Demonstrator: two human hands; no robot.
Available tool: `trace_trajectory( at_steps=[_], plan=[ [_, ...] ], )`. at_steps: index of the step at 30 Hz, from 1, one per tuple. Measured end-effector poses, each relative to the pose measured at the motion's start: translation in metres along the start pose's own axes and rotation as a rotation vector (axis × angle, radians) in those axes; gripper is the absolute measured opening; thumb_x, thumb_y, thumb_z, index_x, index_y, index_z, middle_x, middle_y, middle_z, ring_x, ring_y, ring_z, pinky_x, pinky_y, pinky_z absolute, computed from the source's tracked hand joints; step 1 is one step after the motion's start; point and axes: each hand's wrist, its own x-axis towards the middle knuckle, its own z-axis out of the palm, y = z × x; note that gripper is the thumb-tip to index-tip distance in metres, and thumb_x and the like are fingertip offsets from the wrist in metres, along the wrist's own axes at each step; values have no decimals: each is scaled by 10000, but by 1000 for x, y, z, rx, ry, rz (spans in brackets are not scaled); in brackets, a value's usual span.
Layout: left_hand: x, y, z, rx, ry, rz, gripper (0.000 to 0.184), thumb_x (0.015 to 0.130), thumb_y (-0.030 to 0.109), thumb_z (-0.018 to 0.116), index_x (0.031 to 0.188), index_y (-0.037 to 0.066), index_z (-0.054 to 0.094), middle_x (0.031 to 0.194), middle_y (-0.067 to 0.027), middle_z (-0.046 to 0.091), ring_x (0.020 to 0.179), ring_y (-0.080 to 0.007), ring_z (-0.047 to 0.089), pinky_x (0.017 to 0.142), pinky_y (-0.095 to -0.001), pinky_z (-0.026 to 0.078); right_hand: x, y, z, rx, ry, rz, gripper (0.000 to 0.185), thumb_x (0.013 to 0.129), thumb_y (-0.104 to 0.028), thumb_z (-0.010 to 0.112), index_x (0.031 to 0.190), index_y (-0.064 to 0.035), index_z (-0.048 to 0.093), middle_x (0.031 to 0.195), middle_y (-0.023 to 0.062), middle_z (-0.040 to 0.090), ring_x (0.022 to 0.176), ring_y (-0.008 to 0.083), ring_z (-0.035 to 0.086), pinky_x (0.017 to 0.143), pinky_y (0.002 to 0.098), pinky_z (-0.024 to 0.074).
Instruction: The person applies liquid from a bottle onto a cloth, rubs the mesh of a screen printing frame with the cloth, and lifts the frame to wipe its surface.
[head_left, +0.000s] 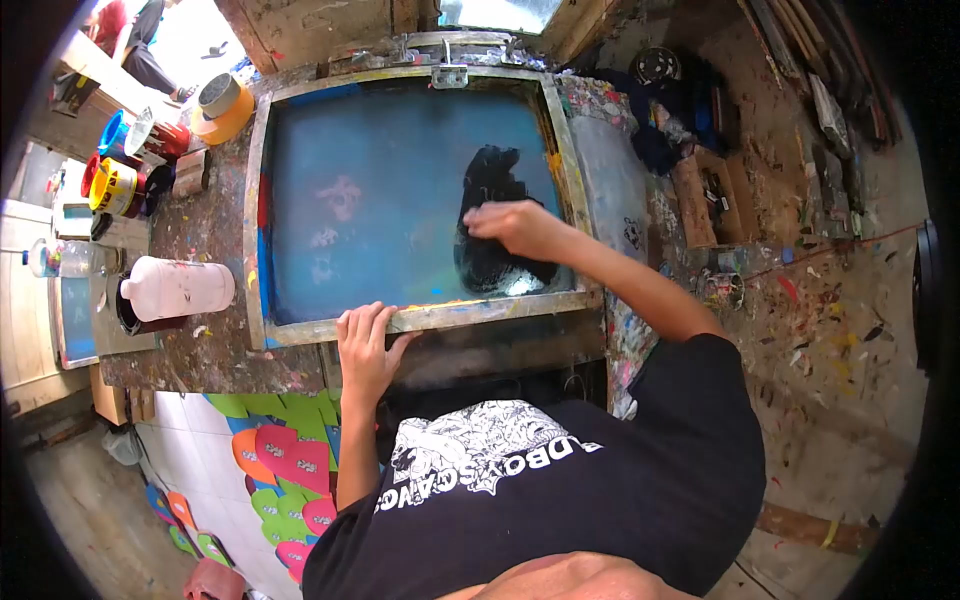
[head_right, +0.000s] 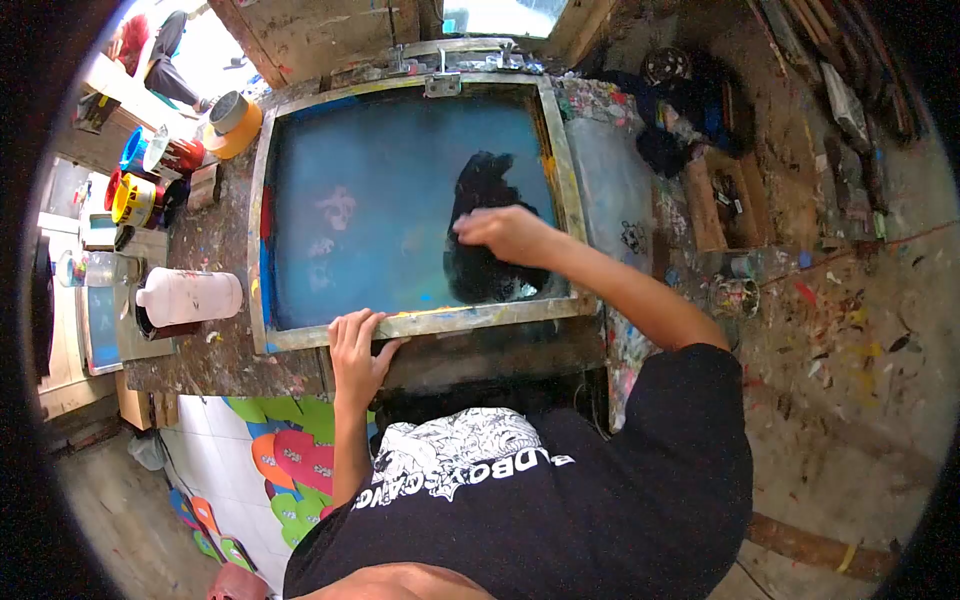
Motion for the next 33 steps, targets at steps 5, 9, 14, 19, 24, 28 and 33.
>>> trace_trajectory(
  at_steps=[5, 9, 14, 19, 24, 28, 33],
  plan=[
    [-1, 0, 1, 1, -10, 3, 463, 726, 184, 852, 1118, 27, 660, 1130, -126, 641, 1068, -314, 600, 1007, -457, 403, 4, 67, -16, -287, -70, 319, 359, 802, 12, 574, 1109, -97, 724, 1245, 59, 710, 1124, 261, 671, 1000, 380, 539],
    [0, 1, 0, -17, 3, 1, 463, 727, 182, 851, 1116, 21, 661, 1132, -127, 641, 1070, -313, 598, 999, -455, 406, 6, -3, -17, 40, -203, 80, 414, 803, 10, 570, 1181, -95, 704, 1361, 66, 663, 1246, 258, 633, 1084, 369, 514],
    [-2, 1, 1, -12, 7, 2, 467, 721, 196, 859, 1109, 25, 664, 1128, -125, 641, 1063, -312, 601, 1001, -454, 408, -21, 30, -35, -119, -303, 105, 336, 811, -23, 623, 1106, -105, 763, 1334, -6, 688, 1256, 191, 632, 1121, 342, 483],
    [0, 0, 1, -21, -4, -3, 467, 714, 187, 865, 1103, 25, 665, 1118, -119, 644, 1064, -306, 603, 1010, -454, 408, -12, -46, -17, 296, -277, 13, 369, 734, 41, 608, 1025, -101, 785, 1281, 32, 715, 1240, 223, 648, 1060, 363, 532],
    [-4, -1, 4, -4, 0, -7, 496, 711, 186, 847, 1145, 39, 657, 1135, -106, 641, 1084, -293, 596, 1009, -444, 406, -31, -3, -46, 5, -424, 365, 320, 757, 16, 626, 1006, -94, 794, 1274, 42, 717, 1217, 198, 658, 1036, 348, 546],
    [-2, -4, 2, 7, -15, 3, 497, 718, 193, 846, 1150, 35, 657, 1137, -110, 640, 1092, -297, 593, 1014, -451, 404, -31, -61, -25, 94, -311, 133, 335, 753, 2, 612, 1022, -101, 783, 1238, 27, 734, 1151, 217, 688, 973, 352, 573],
    [-3, -3, 6, -11, 15, -4, 459, 719, 213, 858, 1095, 32, 667, 1110, -113, 649, 1059, -303, 607, 995, -449, 412, -59, 8, -56, -209, -411, 314, 286, 778, 9, 605, 941, -111, 808, 1172, 7, 757, 1063, 185, 710, 892, 360, 598]
  ],
)
